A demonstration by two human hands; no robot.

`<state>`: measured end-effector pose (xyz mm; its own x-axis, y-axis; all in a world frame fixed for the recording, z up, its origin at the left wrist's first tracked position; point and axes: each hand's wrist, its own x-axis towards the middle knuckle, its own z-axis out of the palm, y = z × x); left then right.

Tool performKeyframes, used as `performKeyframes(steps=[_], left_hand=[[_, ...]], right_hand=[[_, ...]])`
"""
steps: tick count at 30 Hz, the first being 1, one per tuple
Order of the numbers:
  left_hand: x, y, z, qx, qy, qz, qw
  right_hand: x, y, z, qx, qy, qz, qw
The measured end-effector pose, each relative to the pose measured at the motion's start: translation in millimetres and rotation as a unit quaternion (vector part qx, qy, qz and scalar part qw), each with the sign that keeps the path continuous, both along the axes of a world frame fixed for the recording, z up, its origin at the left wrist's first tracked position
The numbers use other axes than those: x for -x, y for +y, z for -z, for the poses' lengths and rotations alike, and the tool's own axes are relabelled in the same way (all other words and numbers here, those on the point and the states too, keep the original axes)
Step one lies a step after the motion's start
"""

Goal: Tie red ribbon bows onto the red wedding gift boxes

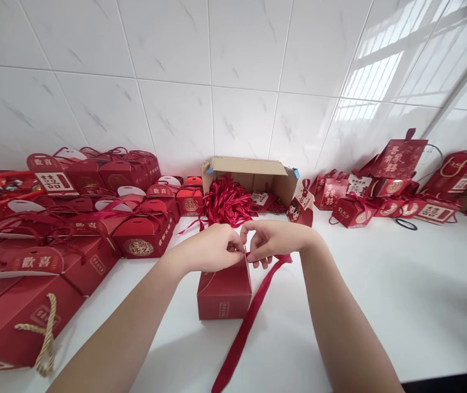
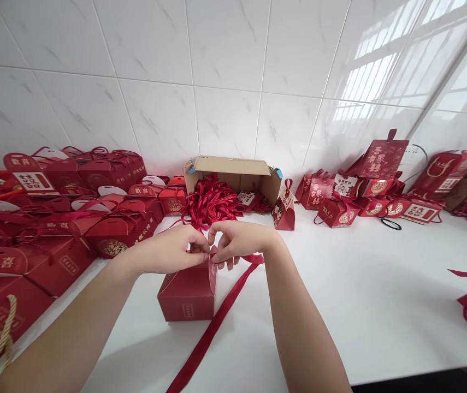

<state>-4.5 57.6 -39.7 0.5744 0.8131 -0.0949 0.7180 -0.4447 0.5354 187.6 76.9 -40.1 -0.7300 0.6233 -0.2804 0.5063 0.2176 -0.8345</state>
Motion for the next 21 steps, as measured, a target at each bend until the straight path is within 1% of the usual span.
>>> performKeyframes(steps=[2, 4, 7, 9, 11, 13, 15, 17, 18, 19, 21], left_hand=[[0.9, -0.6, -2.1, 0.011, -0.011, -0.013, 1.000], [3.0, -1.8, -5.1, 0.008, -0.023, -0.033, 0.999], [7.4, -4.2, -10.5, -0.013, -0.052, -0.068, 0.996], [9.8, -6.8, -15.3, -0.021, -0.093, -0.078, 0.992], [11.1, -10.9, -22.4, -0.029, -0.155, -0.077, 0.984], [11.5, -16.4, -31.7, -0.052, -0.222, -0.080, 0.970], [12.9, -22.4, -40.7, -0.079, -0.265, -0.094, 0.956], [17.1, -28.0, -44.4, -0.089, -0.264, -0.113, 0.954], [20.6, -30.5, -43.0, -0.089, -0.244, -0.125, 0.957], [24.9, -32.9, -39.0, -0.086, -0.214, -0.139, 0.963], [35.4, -37.3, -24.8, -0.080, -0.132, -0.165, 0.974]], right_hand=[[-0.6, -0.6, -0.5, 0.003, -0.006, 0.008, 1.000], [-2.6, -1.7, -2.2, -0.014, -0.013, 0.013, 1.000], [-5.4, -3.4, -4.9, -0.092, -0.014, 0.019, 0.995], [-4.2, -4.0, -5.2, -0.142, 0.002, 0.031, 0.989], [0.4, -4.6, -4.8, -0.152, 0.049, 0.025, 0.987], [6.8, -6.1, -4.6, -0.131, 0.127, 0.008, 0.983], [11.7, -9.0, -6.1, -0.108, 0.204, 0.009, 0.973], [12.5, -14.1, -10.1, -0.111, 0.253, 0.044, 0.960], [11.1, -17.5, -13.1, -0.123, 0.266, 0.070, 0.953], [8.7, -21.7, -16.8, -0.141, 0.276, 0.098, 0.946], [1.3, -32.5, -25.1, -0.189, 0.298, 0.157, 0.922]])
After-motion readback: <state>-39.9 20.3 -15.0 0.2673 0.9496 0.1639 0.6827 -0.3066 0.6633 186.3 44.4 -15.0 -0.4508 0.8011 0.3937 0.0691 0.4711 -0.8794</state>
